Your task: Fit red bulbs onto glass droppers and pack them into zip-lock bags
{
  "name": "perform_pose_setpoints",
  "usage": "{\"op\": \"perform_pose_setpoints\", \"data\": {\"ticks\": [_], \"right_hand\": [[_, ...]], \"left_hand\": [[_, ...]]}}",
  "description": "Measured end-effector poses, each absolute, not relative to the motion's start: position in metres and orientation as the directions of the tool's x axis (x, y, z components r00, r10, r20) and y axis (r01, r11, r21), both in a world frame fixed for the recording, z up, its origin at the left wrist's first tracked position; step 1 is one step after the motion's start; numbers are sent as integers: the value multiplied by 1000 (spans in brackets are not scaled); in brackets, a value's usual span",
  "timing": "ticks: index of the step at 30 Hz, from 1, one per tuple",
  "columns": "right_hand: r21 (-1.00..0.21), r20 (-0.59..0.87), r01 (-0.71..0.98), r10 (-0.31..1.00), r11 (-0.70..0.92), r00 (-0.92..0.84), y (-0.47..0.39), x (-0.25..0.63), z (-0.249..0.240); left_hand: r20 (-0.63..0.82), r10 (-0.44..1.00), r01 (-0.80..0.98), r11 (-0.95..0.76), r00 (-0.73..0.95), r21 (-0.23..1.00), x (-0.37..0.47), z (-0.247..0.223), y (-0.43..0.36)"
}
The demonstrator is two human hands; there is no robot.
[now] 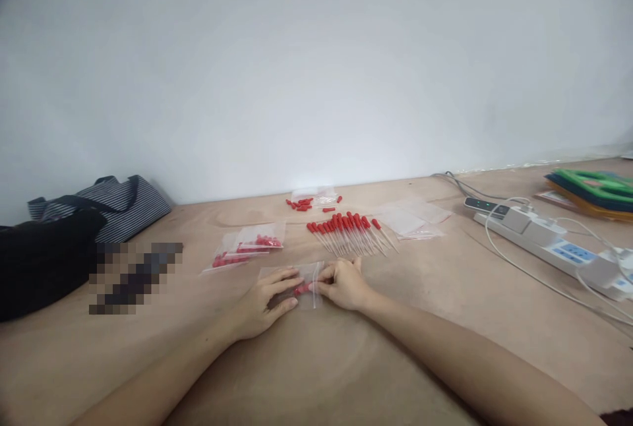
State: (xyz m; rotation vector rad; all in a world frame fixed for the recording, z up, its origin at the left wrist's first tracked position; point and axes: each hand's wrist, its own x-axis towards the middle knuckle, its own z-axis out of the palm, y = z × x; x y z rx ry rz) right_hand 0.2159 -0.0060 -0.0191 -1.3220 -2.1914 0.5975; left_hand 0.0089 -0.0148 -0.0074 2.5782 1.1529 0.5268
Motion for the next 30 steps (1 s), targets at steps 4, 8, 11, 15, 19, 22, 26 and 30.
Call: {"op": "perform_pose_setpoints", "data": {"ticks": [4,8,11,15,19,22,26,30], "right_hand": [[-590,272,714,925,377,-265,5,225,-16],[-528,331,824,943,206,-24,35,242,-4],[-430,303,903,945,22,121,57,245,2],[-314,242,943,951,-112,194,75,235,2],[-286,215,943,948,-168,234,81,226,1],[-336,209,925,944,-177,256,83,225,3],[-514,257,854,936,-79,241,80,232,5],[-694,318,699,944,171,85,59,244,1]], "left_hand": [[317,765,687,-643,561,337,4,-5,-15],[304,782,693,-623,544,363,-6,-2,-14],[262,778,679,-627,571,382,-10,-3,-12],[237,784,684,-618,574,387,-10,-4,-11],[236,781,681,-621,579,388,-10,-5,-11],[236,780,680,-622,579,388,-11,-6,-11],[248,775,671,-629,582,392,-12,-7,-11],[245,780,669,-622,576,407,-11,-7,-11]]}}
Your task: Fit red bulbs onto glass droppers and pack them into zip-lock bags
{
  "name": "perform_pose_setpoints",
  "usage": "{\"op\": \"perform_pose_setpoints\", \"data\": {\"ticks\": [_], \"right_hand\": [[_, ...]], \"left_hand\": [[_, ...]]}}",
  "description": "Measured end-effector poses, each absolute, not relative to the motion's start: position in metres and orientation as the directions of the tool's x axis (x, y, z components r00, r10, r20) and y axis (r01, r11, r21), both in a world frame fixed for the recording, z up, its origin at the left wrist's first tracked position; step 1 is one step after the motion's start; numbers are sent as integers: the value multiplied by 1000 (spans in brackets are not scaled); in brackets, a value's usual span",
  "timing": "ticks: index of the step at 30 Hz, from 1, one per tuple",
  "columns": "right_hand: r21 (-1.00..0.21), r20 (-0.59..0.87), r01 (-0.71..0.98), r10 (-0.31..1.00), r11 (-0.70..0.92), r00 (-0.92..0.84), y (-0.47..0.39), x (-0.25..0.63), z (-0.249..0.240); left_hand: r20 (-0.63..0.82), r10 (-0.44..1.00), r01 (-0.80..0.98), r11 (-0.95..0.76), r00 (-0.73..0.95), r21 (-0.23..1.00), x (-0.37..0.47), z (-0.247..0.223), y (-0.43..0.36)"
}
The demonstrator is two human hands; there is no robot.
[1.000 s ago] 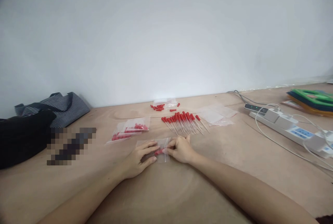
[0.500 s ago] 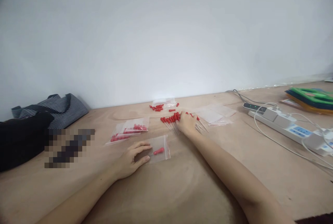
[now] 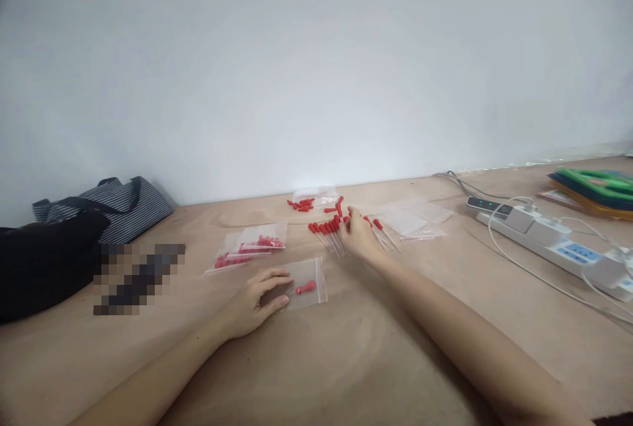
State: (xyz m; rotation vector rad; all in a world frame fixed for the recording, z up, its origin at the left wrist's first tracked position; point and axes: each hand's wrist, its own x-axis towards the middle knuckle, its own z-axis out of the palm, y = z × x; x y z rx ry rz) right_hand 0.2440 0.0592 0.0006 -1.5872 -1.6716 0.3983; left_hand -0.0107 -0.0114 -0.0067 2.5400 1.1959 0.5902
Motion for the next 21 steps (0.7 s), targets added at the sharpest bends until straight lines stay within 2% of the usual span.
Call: {"op": "perform_pose_setpoints", "data": {"ticks": [3,7,14,21], "right_hand": [[-856,307,425,951,293,-37,36,249,-11],[-953,269,141,963,269,-19,15,244,-27],[-985,174,9,977,174,122,16,232,-34],[-982,159,-100,986,163,43,5,221,-38]], "left_hand": [[250,775,660,-628,581,411,-9,-6,-12],[244,768,663,-636,592,395,-7,-4,-12],[227,768,671,-635,599,382,-7,-2,-14],[212,789,675,-607,577,420,-7,-3,-14]]}}
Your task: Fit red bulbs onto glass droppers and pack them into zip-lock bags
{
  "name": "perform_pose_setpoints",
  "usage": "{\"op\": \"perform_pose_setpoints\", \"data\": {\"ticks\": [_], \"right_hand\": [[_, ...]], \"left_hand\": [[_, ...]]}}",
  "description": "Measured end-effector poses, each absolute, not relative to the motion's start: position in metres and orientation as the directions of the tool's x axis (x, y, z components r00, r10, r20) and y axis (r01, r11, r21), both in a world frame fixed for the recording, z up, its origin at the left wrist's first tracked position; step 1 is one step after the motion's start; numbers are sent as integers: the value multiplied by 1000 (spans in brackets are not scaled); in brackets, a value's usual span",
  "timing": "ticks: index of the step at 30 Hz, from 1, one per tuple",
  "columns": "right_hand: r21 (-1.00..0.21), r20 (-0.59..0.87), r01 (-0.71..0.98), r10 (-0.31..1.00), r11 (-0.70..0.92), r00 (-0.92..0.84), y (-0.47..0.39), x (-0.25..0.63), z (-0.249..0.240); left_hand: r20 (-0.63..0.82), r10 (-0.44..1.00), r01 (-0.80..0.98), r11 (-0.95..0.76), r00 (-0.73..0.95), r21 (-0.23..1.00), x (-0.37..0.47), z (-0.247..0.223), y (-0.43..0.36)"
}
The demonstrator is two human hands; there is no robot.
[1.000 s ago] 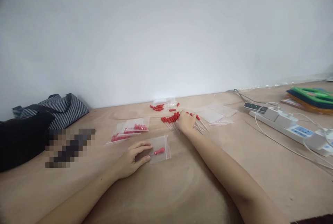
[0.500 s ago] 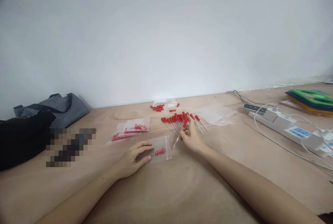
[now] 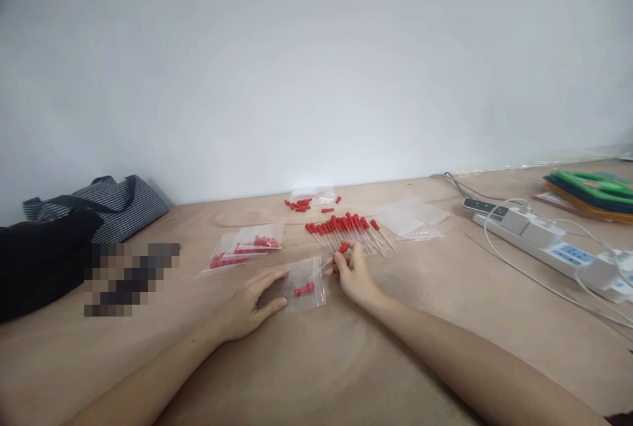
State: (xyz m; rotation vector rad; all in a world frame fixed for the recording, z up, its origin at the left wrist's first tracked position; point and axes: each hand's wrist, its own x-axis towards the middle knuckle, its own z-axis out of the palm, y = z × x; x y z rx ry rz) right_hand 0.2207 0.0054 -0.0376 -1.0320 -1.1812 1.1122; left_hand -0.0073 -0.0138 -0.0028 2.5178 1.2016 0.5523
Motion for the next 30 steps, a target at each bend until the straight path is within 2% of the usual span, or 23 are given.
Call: {"op": "perform_pose_setpoints", "data": {"ticks": [8,14,17,20,25,28,30], "right_hand": [[-979,166,82,962,187,-216,1,223,-35],[-980,191,-30,873,198,-450,-2,224,-33],[-974,207,-5,876,227,-435,0,223,-34],[-963,177,113,894,243,-411,2,220,-34],[-866,249,282,846,412,-472,1,216,-28],[-897,107,321,852,305,-512,1,218,-27],[-899,86,358,903,252,-420,4,222,-27]], "left_hand": [[207,778,643,-612,593,460,-4,-4,-13],[219,763,617,-629,609,473,-4,-6,-12],[221,758,613,-634,614,472,-4,-7,-11],[207,757,616,-633,620,469,-3,-5,-11],[204,755,618,-636,624,462,-2,-4,-13],[215,753,623,-642,622,447,-3,-4,-12],[215,754,634,-644,620,428,-4,-6,-11]]}}
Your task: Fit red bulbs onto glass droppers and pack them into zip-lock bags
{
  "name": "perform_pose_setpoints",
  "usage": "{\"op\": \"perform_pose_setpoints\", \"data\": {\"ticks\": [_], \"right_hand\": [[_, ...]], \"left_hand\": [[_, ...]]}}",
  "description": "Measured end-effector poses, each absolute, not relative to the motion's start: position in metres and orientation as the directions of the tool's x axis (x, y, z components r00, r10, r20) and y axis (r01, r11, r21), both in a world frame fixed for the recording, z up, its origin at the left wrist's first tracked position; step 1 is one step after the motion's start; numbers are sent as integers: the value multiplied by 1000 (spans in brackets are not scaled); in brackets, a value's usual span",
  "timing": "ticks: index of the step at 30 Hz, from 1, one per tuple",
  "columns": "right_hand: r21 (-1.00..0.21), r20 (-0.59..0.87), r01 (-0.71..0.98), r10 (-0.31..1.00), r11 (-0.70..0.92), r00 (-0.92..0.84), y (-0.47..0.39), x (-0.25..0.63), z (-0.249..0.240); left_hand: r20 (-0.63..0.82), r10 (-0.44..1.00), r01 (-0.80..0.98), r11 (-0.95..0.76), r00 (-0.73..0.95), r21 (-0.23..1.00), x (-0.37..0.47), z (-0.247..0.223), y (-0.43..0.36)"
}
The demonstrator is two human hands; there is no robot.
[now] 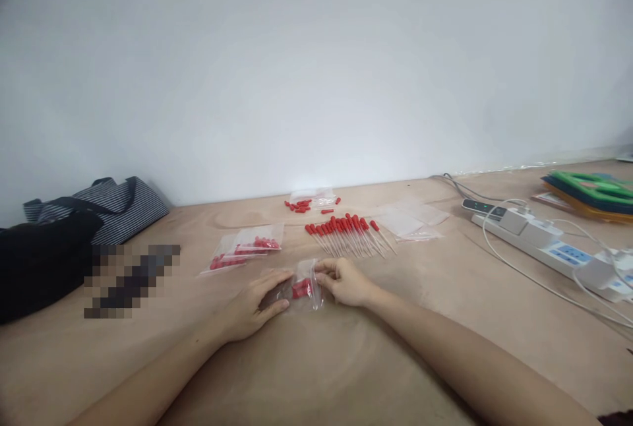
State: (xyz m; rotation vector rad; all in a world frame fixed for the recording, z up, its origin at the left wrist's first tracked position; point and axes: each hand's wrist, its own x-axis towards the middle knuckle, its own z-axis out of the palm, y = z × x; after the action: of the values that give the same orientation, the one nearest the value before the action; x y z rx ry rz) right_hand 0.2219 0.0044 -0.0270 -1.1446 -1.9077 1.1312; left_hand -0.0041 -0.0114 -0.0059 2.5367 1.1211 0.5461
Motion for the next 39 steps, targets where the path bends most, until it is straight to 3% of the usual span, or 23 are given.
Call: {"op": "perform_pose_setpoints", "data": {"ticks": [5,12,15,19,26,30,34,39], "right_hand": [[-689,307,675,950,263,-57,29,241,-19],[-400,364,916,915,-14,173,85,236,0],[-386,350,921,914,-59,205,101,224,-3],[-469,329,879,908,-80,259,109,219,-6],[-697,377,712,888,85,264,96,255,5],[-890,405,333,876,312,262,66,277,-1],[-965,257,15,927,263,275,30,273,-19],[-967,122,-182,951,179,285,14,254,-32]], "left_hand": [[197,761,668,-641,618,378,-6,-10,-8],[183,767,674,-632,616,382,-4,-7,-9],[176,771,674,-625,612,394,-4,-5,-11],[175,766,661,-628,619,409,-6,-4,-13],[183,775,655,-614,604,440,-6,-4,-13],[171,781,662,-606,601,440,-7,-3,-14],[169,779,664,-609,604,434,-7,-3,-14],[154,789,684,-597,595,419,-7,-3,-14]]}}
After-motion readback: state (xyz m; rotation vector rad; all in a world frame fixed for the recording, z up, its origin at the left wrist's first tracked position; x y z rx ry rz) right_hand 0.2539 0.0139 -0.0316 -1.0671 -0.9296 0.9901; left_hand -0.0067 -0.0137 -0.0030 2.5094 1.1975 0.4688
